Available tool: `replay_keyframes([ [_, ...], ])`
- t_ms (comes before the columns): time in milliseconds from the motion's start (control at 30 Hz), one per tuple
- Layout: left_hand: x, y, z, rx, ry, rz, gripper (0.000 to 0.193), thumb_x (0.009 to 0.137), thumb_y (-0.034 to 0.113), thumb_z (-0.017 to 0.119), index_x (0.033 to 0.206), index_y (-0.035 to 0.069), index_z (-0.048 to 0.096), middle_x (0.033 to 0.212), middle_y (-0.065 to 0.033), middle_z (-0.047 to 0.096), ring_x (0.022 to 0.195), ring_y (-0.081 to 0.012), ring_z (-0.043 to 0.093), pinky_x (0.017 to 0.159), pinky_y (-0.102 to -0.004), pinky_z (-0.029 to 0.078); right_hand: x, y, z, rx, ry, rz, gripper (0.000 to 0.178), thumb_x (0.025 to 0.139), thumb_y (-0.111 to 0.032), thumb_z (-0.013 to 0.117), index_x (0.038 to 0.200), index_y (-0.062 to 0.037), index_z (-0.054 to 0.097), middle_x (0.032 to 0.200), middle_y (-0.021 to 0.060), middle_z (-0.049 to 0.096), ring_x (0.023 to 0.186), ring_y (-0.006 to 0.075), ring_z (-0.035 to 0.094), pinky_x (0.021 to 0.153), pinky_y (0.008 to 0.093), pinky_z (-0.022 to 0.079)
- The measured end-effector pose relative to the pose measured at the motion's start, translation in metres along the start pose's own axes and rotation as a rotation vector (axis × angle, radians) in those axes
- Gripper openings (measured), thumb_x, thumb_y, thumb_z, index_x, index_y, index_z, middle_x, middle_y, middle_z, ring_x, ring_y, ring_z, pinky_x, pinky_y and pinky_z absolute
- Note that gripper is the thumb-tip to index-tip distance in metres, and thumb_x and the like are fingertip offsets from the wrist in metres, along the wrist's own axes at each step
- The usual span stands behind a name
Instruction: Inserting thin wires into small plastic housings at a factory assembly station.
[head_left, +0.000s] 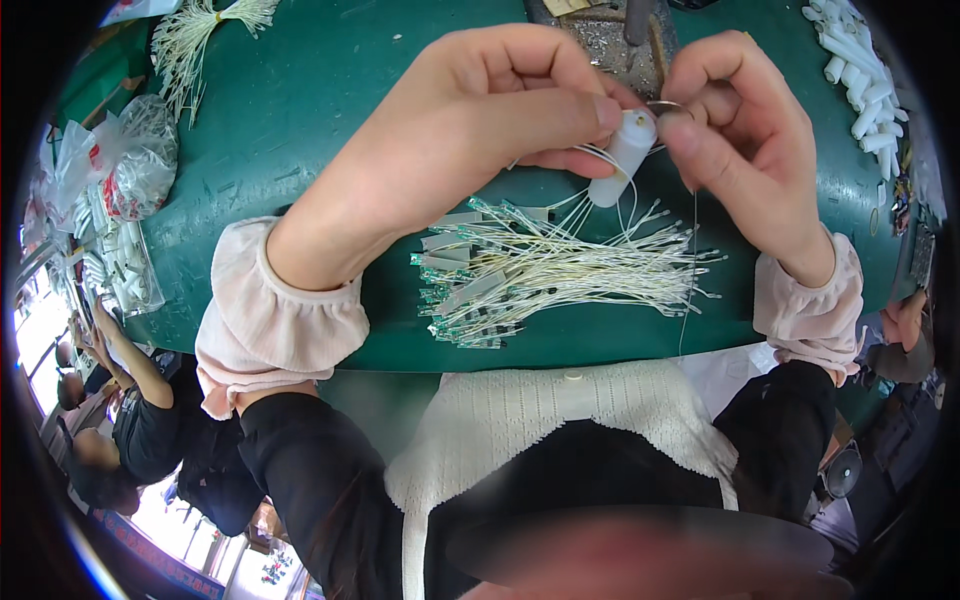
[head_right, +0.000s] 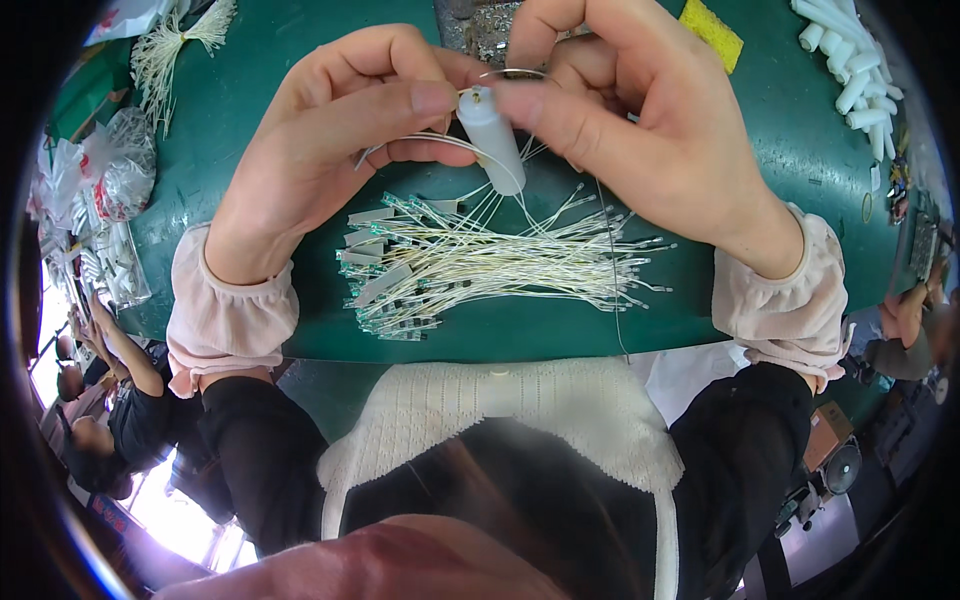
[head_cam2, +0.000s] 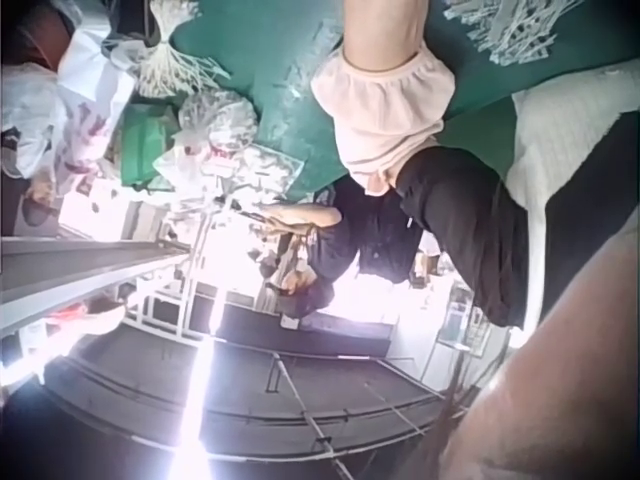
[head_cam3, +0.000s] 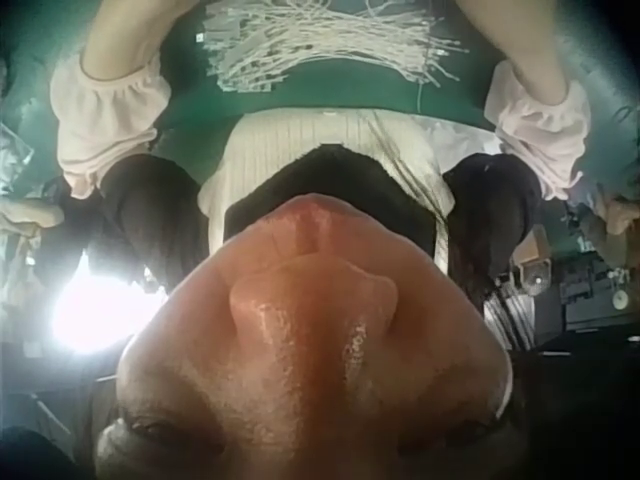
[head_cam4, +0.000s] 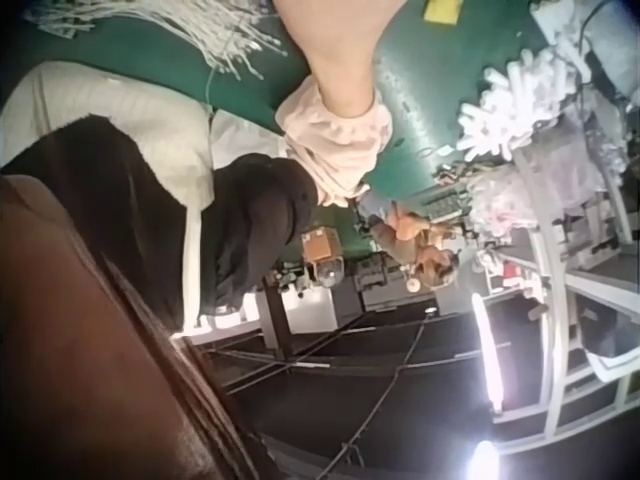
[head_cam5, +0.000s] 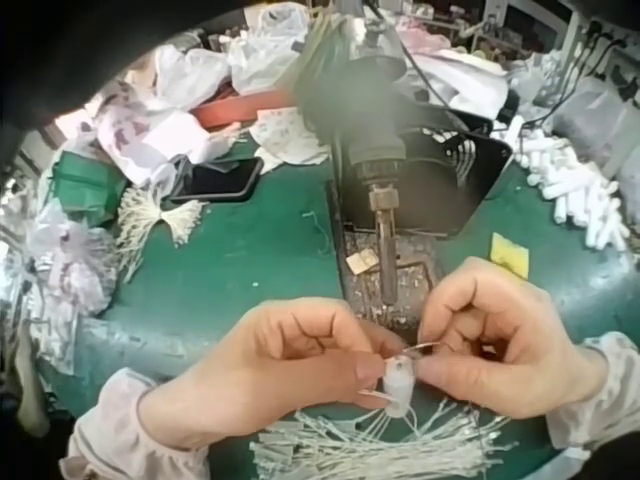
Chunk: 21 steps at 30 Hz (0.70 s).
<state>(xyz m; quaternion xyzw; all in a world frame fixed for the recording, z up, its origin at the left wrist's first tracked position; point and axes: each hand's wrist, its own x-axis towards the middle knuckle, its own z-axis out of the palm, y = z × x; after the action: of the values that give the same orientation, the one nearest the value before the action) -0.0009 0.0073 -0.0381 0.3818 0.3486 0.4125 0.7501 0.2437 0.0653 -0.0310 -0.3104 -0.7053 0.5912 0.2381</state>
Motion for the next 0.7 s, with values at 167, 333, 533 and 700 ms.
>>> replay_keyframes([
  [167, -0.004, 0.002, 0.002, 0.047, 0.009, -0.026, 0.009, 0.1, 0.011, 0.064, 0.098, 0.002, 0.065, 0.12, -0.0139, 0.068, 0.101, -0.0155, 0.07, 0.089, -0.0295, 0.06, 0.001, -0.007, 0.0, -0.064, -0.101, -0.017, 0.037, 0.088, 0.001, 0.076, 0.119, 0.0014, 0.054, 0.081, -0.0022, 0.057, 0.063, 0.0005, 0.046, 0.057, 0.0182, 0.032],
  [333, -0.004, 0.007, 0.001, 0.167, -0.009, -0.025, 0.009, 0.1, 0.01, 0.065, 0.101, 0.001, 0.066, 0.12, -0.0141, 0.068, 0.1, -0.0143, 0.069, 0.087, -0.028, 0.06, 0.001, -0.008, 0.001, -0.119, -0.09, -0.005, 0.034, 0.084, 0.003, 0.079, 0.112, 0.0028, 0.061, 0.079, -0.003, 0.057, 0.062, 0.0007, 0.044, 0.057, 0.0188, 0.031],
  [533, -0.009, 0.021, -0.002, 0.24, 0.0, -0.067, 0.01, 0.1, 0.011, 0.066, 0.103, 0.002, 0.066, 0.12, -0.0156, 0.069, 0.098, -0.0152, 0.07, 0.081, -0.0275, 0.061, 0.002, -0.009, -0.001, -0.089, -0.082, 0.054, 0.032, 0.084, 0.002, 0.08, 0.11, 0.0012, 0.062, 0.073, -0.0057, 0.055, 0.062, -0.0008, 0.043, 0.056, 0.0185, 0.029],
  [700, -0.01, 0.017, -0.008, 0.304, 0.086, -0.064, 0.008, 0.099, 0.01, 0.067, 0.102, 0.002, 0.066, 0.119, -0.0158, 0.071, 0.098, -0.015, 0.07, 0.075, -0.0251, 0.061, 0.001, -0.006, -0.001, -0.084, -0.076, 0.089, 0.03, 0.085, 0.001, 0.08, 0.11, 0.0, 0.063, 0.073, -0.0068, 0.055, 0.061, -0.0014, 0.041, 0.056, 0.0182, 0.029],
])
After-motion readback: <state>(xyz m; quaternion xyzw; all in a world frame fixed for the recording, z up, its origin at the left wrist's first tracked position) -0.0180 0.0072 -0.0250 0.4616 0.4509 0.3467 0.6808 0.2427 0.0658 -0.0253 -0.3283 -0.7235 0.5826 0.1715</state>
